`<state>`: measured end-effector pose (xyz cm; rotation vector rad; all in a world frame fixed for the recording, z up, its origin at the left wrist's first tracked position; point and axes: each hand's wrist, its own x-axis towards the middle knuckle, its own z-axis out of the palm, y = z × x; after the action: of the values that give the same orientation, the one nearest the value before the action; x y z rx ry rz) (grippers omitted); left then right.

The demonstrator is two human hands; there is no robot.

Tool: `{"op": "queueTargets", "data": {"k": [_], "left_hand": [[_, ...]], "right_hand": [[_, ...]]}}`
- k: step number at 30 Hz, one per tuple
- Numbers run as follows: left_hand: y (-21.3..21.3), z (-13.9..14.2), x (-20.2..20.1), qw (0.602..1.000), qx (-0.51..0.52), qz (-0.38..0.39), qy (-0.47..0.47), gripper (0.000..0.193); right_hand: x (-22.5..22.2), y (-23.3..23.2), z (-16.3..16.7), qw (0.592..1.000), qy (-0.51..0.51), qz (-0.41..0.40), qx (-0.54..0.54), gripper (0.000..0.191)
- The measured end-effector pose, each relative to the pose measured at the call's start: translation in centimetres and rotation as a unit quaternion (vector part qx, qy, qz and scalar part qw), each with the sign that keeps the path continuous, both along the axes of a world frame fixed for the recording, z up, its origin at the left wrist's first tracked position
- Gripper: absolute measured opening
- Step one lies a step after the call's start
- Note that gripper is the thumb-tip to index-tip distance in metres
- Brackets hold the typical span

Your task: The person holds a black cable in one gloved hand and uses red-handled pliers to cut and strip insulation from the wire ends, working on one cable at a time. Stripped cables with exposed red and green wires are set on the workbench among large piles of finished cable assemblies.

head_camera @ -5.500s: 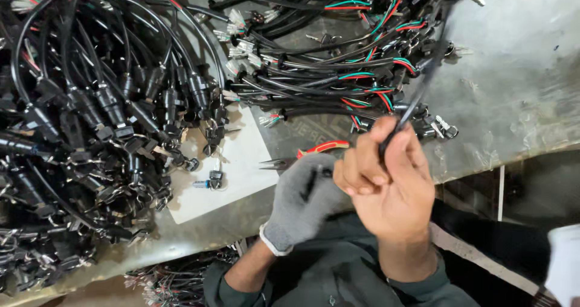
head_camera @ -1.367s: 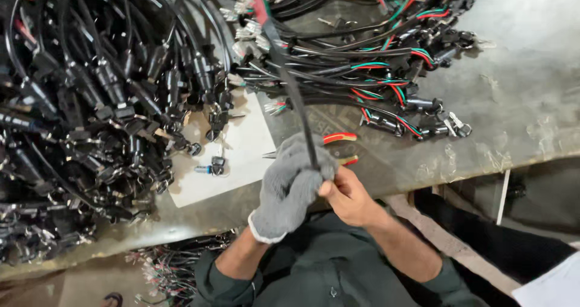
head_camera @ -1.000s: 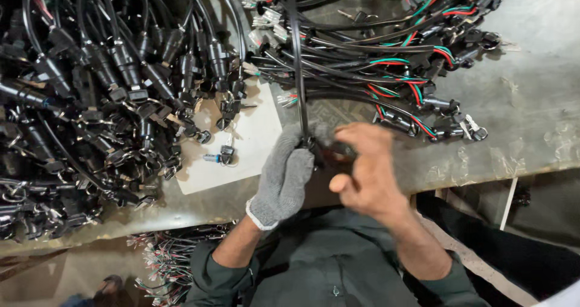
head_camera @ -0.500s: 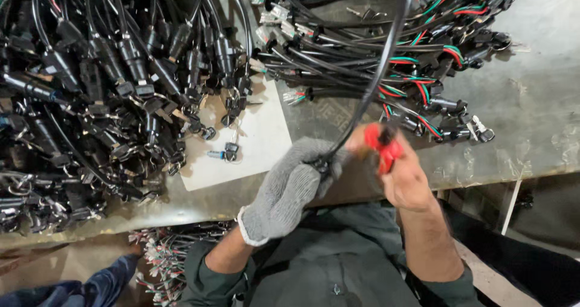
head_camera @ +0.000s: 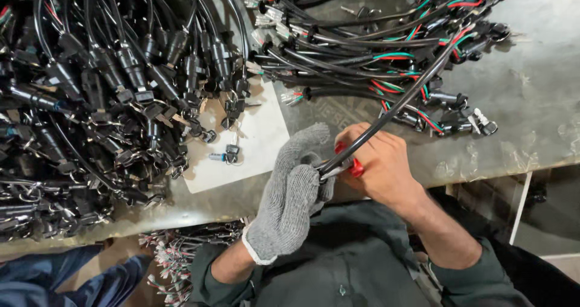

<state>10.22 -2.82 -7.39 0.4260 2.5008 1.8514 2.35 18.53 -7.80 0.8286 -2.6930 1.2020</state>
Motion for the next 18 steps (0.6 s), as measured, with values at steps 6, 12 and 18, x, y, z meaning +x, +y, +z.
{"op": "queueTargets", "data": {"k": [6,12,18], "left_hand": [[-0.5,2.3,-1.2,0.995,-0.037,-0.042,-0.087,0.033],[-0.3,4.5,-3.3,0.94,0.164,-0.117,-0.275,0.066],[1.1,2.4,-2.9,0.999,-0.036,0.022,0.008,0.072]], "right_hand": [[0.2,0.0,-2.2,0.996,0.019,-0.058,0.064,0.042],[-0.5,0.3,-1.8,0.999,0.001,0.007,-0.044,0.032],[0.6,-0.4,-1.2,0.998,-0.066,-0.017,0.002,0.039]]}}
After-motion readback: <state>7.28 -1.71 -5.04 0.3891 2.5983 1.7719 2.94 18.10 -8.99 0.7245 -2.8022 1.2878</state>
